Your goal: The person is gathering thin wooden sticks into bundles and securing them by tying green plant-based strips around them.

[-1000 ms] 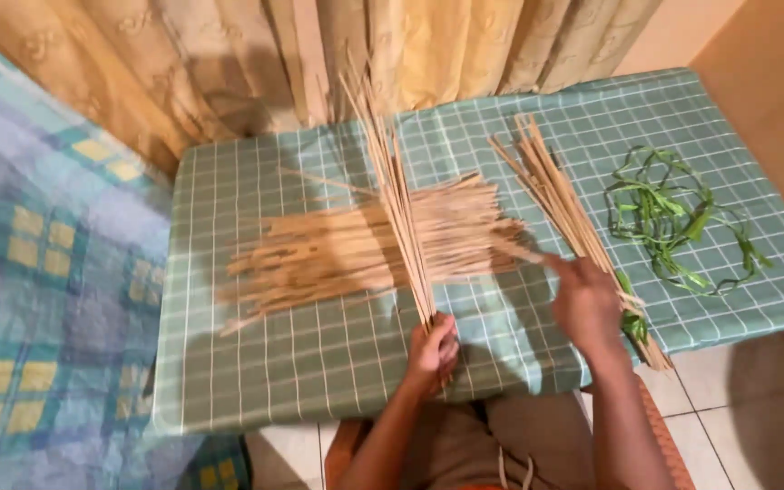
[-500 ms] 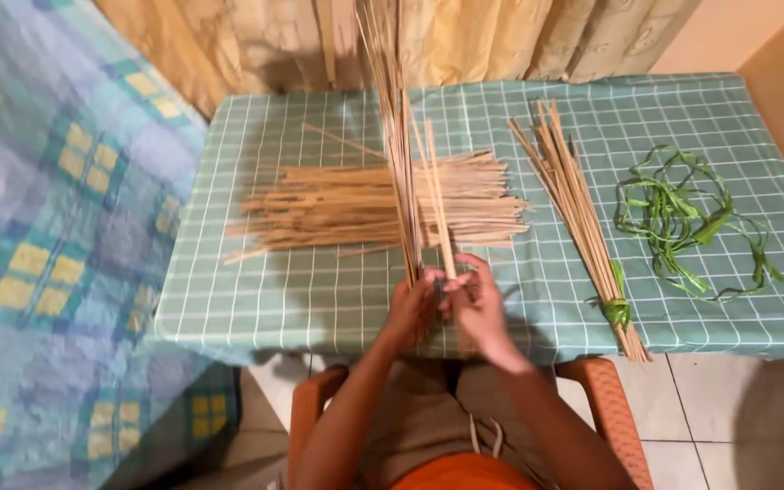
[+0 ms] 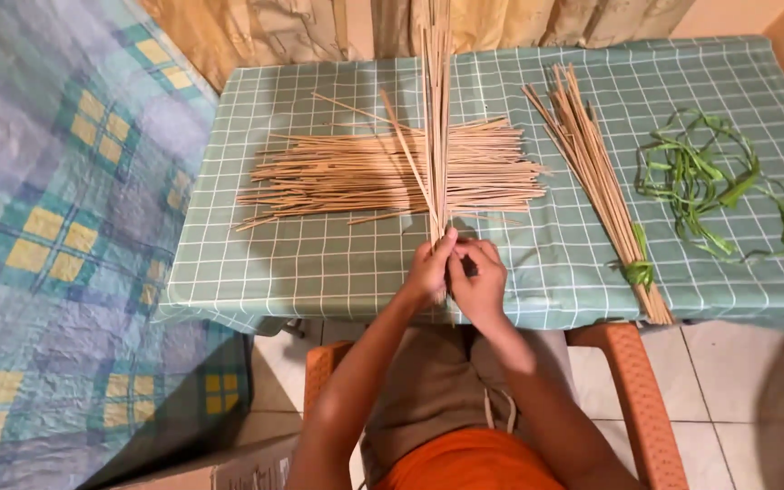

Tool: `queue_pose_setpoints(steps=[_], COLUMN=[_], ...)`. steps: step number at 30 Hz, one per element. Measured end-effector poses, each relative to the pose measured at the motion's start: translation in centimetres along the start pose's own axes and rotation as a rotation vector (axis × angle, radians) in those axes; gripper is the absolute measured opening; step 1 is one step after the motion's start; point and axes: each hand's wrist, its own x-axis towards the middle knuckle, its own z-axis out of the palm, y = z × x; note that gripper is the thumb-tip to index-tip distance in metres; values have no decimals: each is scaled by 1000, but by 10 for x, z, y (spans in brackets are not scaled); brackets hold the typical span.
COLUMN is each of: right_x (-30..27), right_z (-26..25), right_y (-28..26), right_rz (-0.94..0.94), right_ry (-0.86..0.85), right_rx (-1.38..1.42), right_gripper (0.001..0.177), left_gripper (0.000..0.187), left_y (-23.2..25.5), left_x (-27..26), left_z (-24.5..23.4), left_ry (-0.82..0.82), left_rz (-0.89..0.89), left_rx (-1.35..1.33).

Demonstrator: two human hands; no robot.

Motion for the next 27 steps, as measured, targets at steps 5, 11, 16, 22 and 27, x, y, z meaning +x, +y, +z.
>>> queue_pose_setpoints(steps=[5,11,16,22,27], right_x=[-10,-5,4,8,6], right_z=[-5,-42,-50,-56,-52], right_y=[22,4,-5,-1,8], right_rz=[-123,-77,26,-44,-22], right_ry=[-60,-529,-721,-804,-745], right_rx=[-14,251,365,325,343], right_gripper=[17,90,117,130,120], left_gripper=[50,43,41,44,45], left_y=[24,23,33,18,22], left_x=[-10,-14,-18,-8,-11], left_z=[-6,-11,-8,-10,-8], left_ry=[-87,-179,-138,-121,-88], left_rz=[-48,-95,-135,-115,-68], left_rx=[7,-181,-257,-231,-136])
